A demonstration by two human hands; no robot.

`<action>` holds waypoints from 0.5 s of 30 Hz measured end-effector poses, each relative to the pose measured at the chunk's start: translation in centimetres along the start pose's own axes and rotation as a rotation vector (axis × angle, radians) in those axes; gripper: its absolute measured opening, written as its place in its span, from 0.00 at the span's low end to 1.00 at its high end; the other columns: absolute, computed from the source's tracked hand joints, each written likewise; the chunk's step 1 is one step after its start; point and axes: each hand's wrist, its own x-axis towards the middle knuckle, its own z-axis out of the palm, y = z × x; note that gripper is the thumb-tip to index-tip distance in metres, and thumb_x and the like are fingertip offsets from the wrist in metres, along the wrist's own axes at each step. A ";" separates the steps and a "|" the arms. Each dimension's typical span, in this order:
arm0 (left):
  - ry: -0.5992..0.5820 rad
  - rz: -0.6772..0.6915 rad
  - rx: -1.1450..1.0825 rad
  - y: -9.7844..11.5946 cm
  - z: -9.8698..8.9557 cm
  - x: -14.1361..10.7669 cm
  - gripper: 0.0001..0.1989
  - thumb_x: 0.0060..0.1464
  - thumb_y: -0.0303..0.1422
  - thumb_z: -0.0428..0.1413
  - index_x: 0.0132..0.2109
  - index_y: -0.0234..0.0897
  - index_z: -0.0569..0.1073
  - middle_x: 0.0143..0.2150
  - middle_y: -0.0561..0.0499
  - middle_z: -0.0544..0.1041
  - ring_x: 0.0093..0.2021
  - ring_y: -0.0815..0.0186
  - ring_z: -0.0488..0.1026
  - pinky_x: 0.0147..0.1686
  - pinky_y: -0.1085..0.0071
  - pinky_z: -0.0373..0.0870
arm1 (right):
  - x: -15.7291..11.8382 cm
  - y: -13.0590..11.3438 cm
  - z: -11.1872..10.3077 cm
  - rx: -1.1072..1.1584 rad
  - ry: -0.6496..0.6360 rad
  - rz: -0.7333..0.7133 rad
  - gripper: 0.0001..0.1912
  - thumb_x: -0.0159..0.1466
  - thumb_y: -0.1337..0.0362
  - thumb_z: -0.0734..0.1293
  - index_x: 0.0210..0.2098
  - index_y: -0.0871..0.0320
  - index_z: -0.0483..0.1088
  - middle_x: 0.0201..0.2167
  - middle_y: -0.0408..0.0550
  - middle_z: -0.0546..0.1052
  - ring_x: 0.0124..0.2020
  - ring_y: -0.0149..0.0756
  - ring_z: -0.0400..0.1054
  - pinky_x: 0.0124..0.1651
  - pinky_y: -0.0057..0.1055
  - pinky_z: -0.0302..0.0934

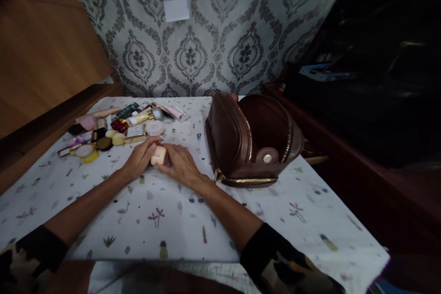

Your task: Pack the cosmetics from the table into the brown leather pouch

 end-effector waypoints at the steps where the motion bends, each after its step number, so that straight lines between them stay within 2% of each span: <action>1: 0.006 -0.007 -0.005 0.0 0.0 0.0 0.21 0.68 0.44 0.41 0.53 0.36 0.71 0.45 0.47 0.78 0.44 0.61 0.75 0.47 0.65 0.69 | 0.0 -0.1 0.0 0.001 -0.007 0.001 0.30 0.61 0.57 0.72 0.59 0.59 0.66 0.53 0.57 0.75 0.51 0.48 0.69 0.54 0.45 0.63; 7: 0.046 -0.004 -0.018 0.5 0.1 0.2 0.20 0.68 0.43 0.42 0.51 0.36 0.72 0.47 0.46 0.78 0.46 0.60 0.74 0.50 0.64 0.68 | -0.1 -0.4 0.0 0.042 -0.011 -0.024 0.29 0.61 0.60 0.73 0.59 0.60 0.65 0.52 0.57 0.74 0.52 0.46 0.68 0.55 0.44 0.63; 11: 0.059 -0.038 -0.025 0.5 0.2 0.3 0.21 0.68 0.45 0.42 0.51 0.36 0.72 0.42 0.46 0.78 0.42 0.61 0.74 0.46 0.65 0.69 | -0.1 -0.3 0.0 0.067 -0.008 -0.016 0.27 0.61 0.60 0.72 0.58 0.58 0.65 0.50 0.55 0.74 0.50 0.46 0.69 0.53 0.43 0.63; 15: 0.082 -0.038 -0.027 0.7 0.3 0.3 0.24 0.69 0.47 0.40 0.50 0.35 0.73 0.39 0.47 0.76 0.42 0.61 0.73 0.46 0.64 0.68 | -0.2 -0.3 0.1 0.050 -0.013 -0.031 0.26 0.61 0.60 0.72 0.56 0.59 0.64 0.49 0.55 0.74 0.49 0.45 0.69 0.53 0.42 0.63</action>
